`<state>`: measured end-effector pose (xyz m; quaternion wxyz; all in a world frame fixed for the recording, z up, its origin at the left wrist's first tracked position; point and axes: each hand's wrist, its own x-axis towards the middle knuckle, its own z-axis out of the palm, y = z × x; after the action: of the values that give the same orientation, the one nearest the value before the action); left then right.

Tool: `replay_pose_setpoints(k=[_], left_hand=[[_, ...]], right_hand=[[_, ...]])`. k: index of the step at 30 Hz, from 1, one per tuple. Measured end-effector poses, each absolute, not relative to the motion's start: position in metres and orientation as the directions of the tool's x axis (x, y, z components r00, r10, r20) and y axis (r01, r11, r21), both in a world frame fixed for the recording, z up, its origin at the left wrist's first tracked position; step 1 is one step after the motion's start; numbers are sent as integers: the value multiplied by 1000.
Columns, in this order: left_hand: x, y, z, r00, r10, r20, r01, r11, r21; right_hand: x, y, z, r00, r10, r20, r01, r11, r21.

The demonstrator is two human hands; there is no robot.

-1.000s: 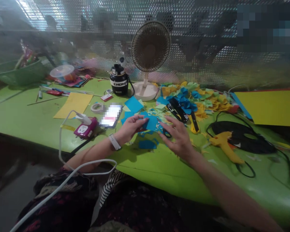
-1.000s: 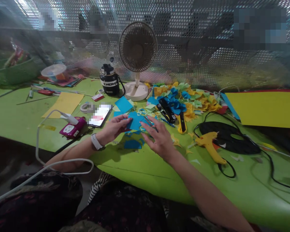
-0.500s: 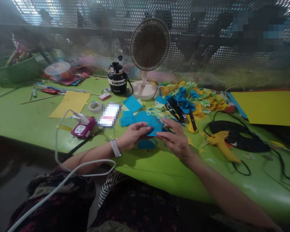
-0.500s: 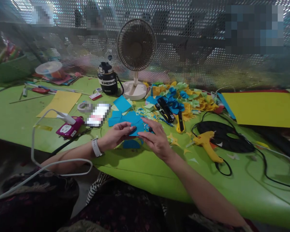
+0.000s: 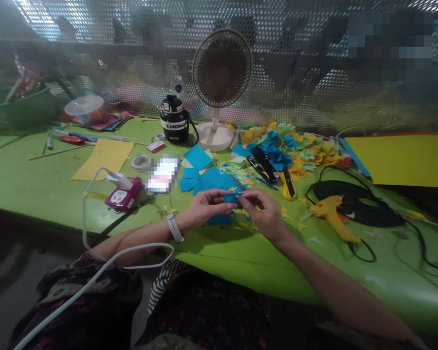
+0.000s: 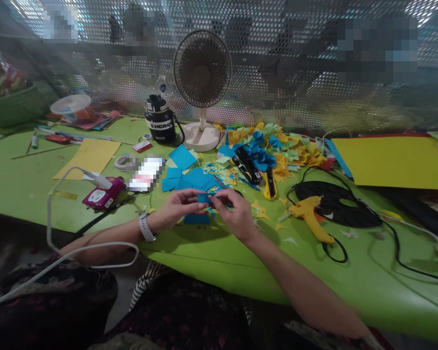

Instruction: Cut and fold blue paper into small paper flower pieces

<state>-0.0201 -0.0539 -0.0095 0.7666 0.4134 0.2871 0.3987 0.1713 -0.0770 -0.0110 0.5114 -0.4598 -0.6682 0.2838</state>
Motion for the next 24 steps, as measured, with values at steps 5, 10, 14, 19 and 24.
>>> replay_pose_setpoints(k=[5,10,14,19,24], left_hand=[[-19,-52,-16,522,848,-89,-350,308,884],[-19,-51,-19,522,850,-68,-334,277,901],[-19,-51,-20,520,851,-74,-324,277,905],[-19,-52,-20,512,855,-84,-317,279,907],[-19,-52,-22,513,855,-78,-324,277,905]], right_hand=[[170,-78,-9,-56,911,408,326,403,-855],[169,-78,-10,-53,911,408,317,403,-859],[169,-78,-12,-51,923,381,302,378,-875],[169,-79,-10,-50,937,347,313,345,-885],[169,-80,-9,-56,933,355,333,352,-875]])
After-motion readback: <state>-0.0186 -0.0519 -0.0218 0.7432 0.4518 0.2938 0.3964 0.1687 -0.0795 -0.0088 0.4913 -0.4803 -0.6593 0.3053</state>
